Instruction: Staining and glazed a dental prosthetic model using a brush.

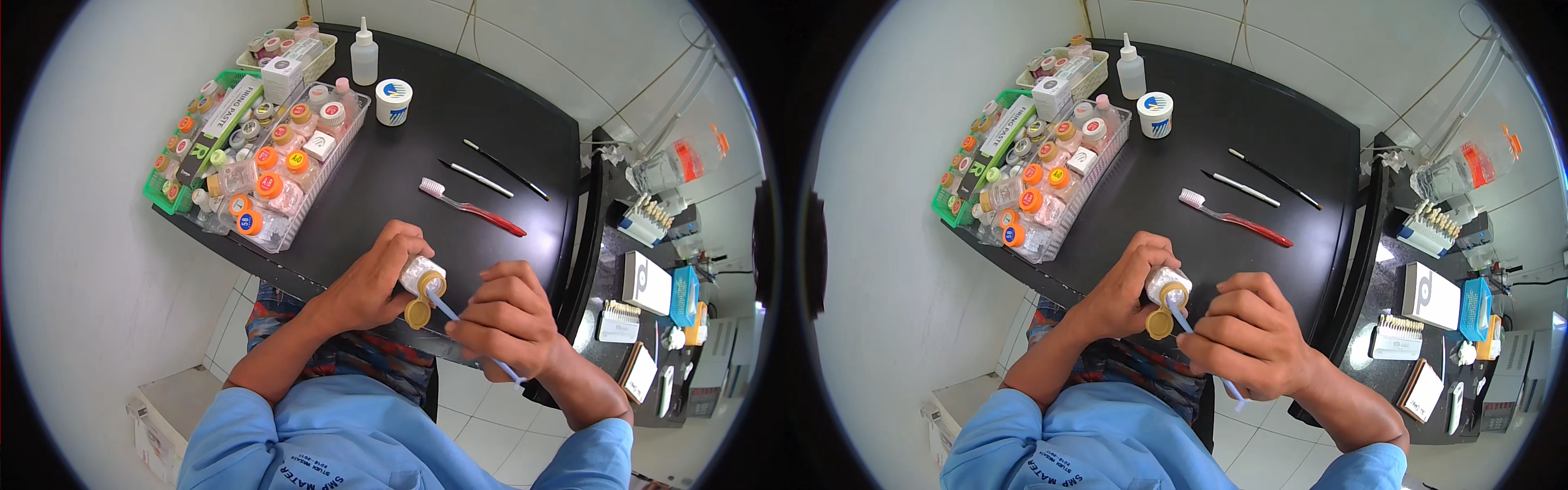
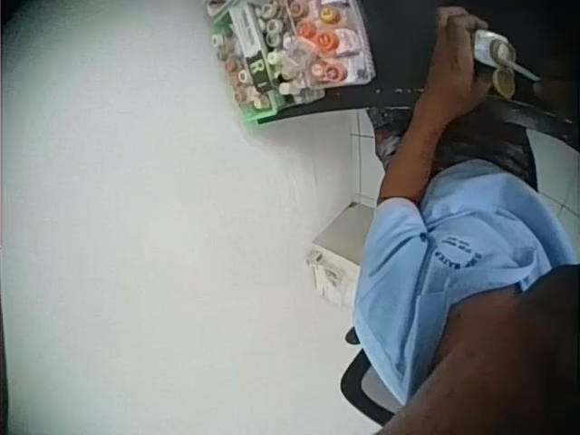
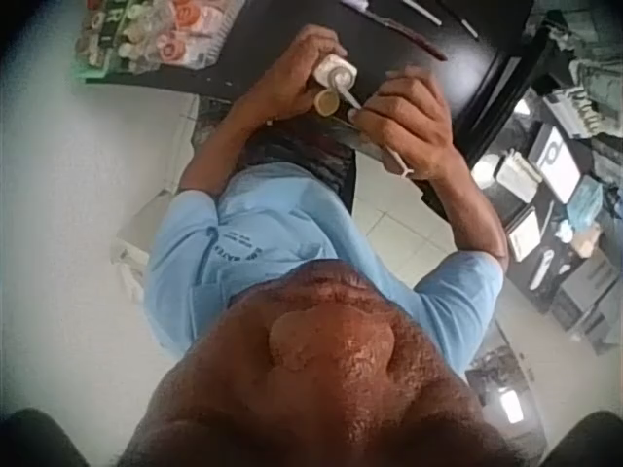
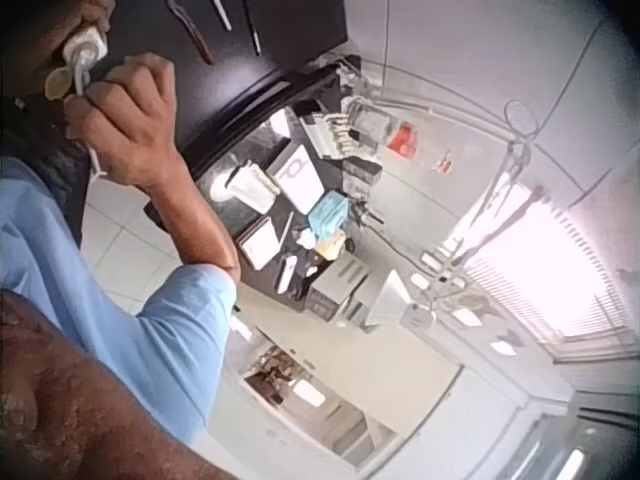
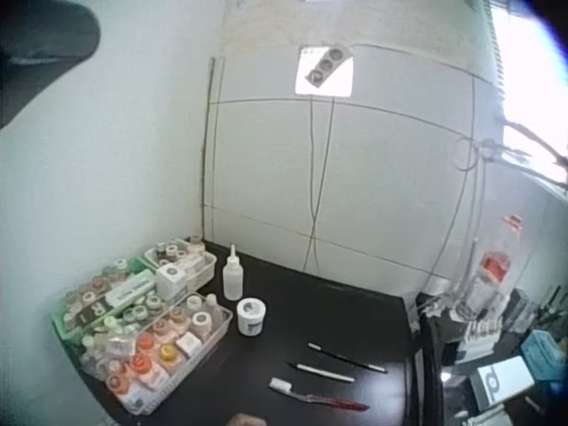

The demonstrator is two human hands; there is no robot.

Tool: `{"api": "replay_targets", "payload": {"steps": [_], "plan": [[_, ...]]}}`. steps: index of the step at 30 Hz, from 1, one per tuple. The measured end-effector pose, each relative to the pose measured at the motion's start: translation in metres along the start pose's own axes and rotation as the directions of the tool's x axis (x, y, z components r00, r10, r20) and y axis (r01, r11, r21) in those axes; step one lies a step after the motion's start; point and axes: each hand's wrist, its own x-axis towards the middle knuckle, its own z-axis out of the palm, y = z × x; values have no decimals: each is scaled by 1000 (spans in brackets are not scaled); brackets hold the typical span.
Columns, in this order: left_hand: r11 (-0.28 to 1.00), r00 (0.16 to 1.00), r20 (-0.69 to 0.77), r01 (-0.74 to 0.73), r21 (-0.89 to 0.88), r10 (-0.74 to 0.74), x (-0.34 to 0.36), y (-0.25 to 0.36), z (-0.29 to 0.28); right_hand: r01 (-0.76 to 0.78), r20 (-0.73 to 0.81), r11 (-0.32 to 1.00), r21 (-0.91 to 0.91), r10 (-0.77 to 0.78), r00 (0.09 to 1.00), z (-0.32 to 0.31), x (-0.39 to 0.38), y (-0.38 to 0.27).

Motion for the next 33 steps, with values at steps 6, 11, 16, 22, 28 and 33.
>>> {"api": "replay_targets", "payload": {"steps": [6,11,16,22,28,33], "plan": [[999,995,-99,-35,-7,35,0,-1,-1,26,-51,995,-96,-31,998,-4,2,-4],[998,989,-135,-66,-5,65,0,3,-2,85,8,967,-239,-86,996,-4,-1,-6],[998,991,-115,-65,-15,62,-2,1,-2,81,1,963,-258,-83,997,0,3,-6],[996,993,-75,-89,27,90,-3,5,-2,-60,86,993,-103,69,994,0,5,-5],[994,988,-113,-96,47,101,-1,-1,1,-132,77,991,26,130,989,0,2,-1],[1000,998,-63,-4,-11,3,-7,-4,6,-113,49,994,10,112,993,-2,3,-4]]}}
